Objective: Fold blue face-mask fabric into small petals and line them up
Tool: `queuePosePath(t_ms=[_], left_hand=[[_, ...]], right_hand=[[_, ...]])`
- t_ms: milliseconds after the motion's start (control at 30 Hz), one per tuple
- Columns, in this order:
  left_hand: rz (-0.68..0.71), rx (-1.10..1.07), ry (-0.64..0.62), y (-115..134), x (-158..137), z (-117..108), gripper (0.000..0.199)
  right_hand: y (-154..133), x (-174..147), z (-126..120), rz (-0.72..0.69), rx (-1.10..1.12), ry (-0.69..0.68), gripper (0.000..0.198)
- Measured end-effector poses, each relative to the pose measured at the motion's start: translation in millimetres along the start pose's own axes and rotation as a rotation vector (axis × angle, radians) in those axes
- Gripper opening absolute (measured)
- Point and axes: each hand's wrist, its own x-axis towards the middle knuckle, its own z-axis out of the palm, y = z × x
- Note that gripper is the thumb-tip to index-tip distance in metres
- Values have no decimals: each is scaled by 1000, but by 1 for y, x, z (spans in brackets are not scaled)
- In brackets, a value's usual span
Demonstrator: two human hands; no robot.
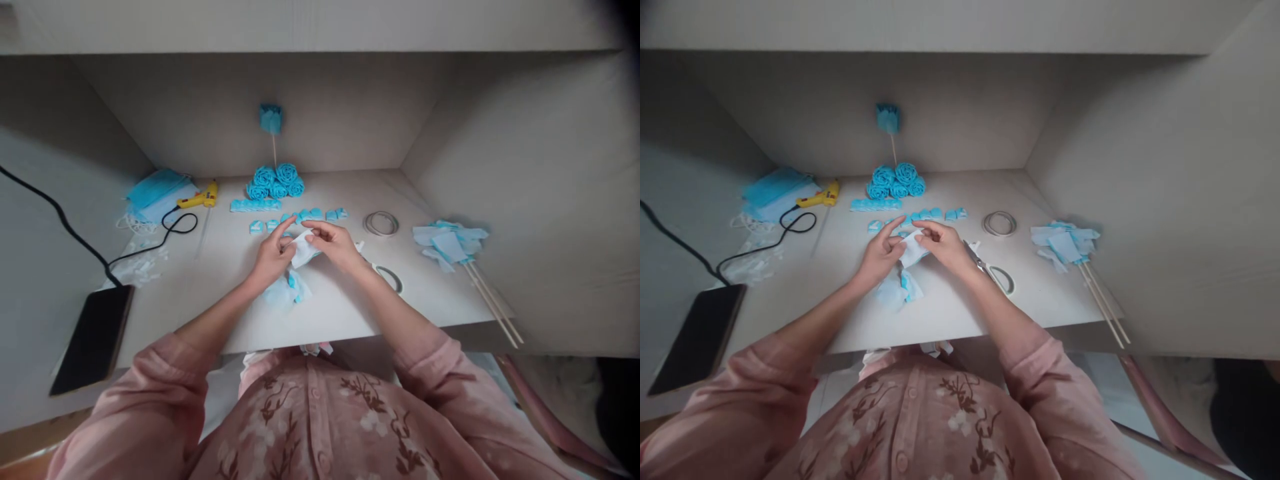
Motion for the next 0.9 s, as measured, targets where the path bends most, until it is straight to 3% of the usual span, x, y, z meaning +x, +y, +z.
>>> queuePosePath(t_ms=[167,333,600,900], left_hand=[[-185,-311,-20,10,3,1,71],[-256,-236,-124,9,1,2,48],[-208,-228,-3,9,8,-7,35],[-197,-263,3,10,12,-10,31]], right_hand=[[0,1,-1,-97,-14,89,41],[-5,-1,2,-151,-67,109,40],[-11,5,-13,-185,-61,177,39],[-14,1,-19,-223,-258,-127,30]])
